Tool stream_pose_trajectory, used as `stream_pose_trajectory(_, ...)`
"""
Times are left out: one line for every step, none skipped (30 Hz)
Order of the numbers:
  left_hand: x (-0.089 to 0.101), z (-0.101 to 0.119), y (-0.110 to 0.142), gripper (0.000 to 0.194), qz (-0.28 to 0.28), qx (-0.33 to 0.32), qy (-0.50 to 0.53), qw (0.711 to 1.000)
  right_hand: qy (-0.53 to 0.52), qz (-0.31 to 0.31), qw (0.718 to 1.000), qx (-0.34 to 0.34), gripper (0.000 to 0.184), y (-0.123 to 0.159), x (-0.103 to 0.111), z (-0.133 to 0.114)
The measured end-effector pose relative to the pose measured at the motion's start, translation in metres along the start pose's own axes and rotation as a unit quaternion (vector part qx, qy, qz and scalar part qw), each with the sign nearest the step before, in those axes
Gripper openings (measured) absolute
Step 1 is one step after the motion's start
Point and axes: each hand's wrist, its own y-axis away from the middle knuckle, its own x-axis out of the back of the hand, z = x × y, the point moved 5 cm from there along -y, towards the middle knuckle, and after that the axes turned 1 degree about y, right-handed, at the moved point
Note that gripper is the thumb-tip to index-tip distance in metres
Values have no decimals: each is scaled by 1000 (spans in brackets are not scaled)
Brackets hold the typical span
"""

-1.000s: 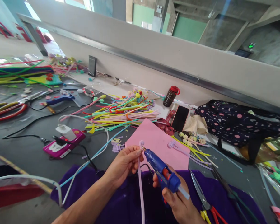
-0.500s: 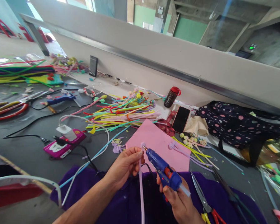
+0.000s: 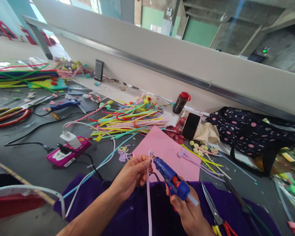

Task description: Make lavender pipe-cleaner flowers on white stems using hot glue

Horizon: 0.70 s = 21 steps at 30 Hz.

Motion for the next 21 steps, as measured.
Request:
stream_pose_trajectory(0, 0, 0, 20, -1, -1, 0, 1000, 1, 3, 1000, 0, 40, 0, 0, 0)
stream_pose_trajectory(0, -1, 0, 20, -1, -1, 0, 1000, 1, 1, 1000, -2, 40, 0, 0, 1)
stream_pose_trajectory(0, -1, 0, 20, -2, 0, 0, 1000, 2, -7, 1000, -6, 40, 0, 0, 3)
stream_pose_trajectory(0, -1, -1, 20, -3, 1, -1, 1000, 2, -18, 1000, -9, 40, 1, -1, 5)
stream_pose_trajectory(0, -1, -1, 20, -3, 1, -1, 1000, 3, -30, 999, -12, 40, 1, -2, 7)
stream_pose_trajectory(0, -1, -1, 20, -3, 1, -1, 1000, 4, -40, 999, -14, 39, 2, -2, 9)
stream_pose_trajectory(0, -1, -1, 20, -2, 1, -1, 1000, 5, -46, 999, -14, 39, 2, -3, 11)
stream_pose_trajectory(0, -1, -1, 20, -2, 0, 0, 1000, 6, -50, 999, -13, 39, 3, -3, 12)
stream_pose_trajectory(0, -1, 0, 21, -1, -1, 1, 1000, 7, -50, 999, -10, 38, 3, -3, 12)
stream_pose_trajectory(0, 0, 0, 21, 0, -1, 3, 1000, 8, -46, 999, -8, 38, 3, -2, 12)
stream_pose_trajectory(0, 0, 0, 21, 0, -1, 4, 1000, 11, -44, 999, -5, 38, 3, -2, 11)
stream_pose_trajectory(0, 1, 0, 22, 1, -3, 4, 1000, 15, -42, 999, 0, 37, 3, -2, 10)
stream_pose_trajectory(0, 1, 0, 22, 2, -6, 5, 1000, 21, -42, 999, 4, 37, 3, -3, 8)
stream_pose_trajectory(0, 1, 0, 22, 4, -7, 4, 1000, 26, -41, 999, 8, 37, 3, -3, 7)
stream_pose_trajectory(1, 2, 0, 22, 5, -8, 4, 1000, 31, -39, 999, 10, 38, 2, -3, 6)
stream_pose_trajectory(1, 2, 0, 22, 6, -8, 4, 1000, 34, -38, 999, 10, 38, 2, -3, 6)
stream_pose_trajectory(2, 1, 0, 22, 6, -7, 5, 1000, 34, -35, 999, 10, 38, 2, -3, 5)
stream_pose_trajectory(2, 1, 0, 22, 7, -6, 6, 1000, 32, -33, 999, 8, 38, 2, -3, 5)
stream_pose_trajectory(2, 1, -1, 23, 7, -5, 6, 1000, 27, -36, 999, 5, 38, 3, -3, 6)
stream_pose_trajectory(2, 1, -1, 23, 7, -5, 7, 1000, 22, -42, 999, 1, 38, 3, -3, 6)
stream_pose_trajectory(2, 1, -1, 23, 7, -6, 8, 1000, 16, -47, 999, -1, 38, 3, -3, 7)
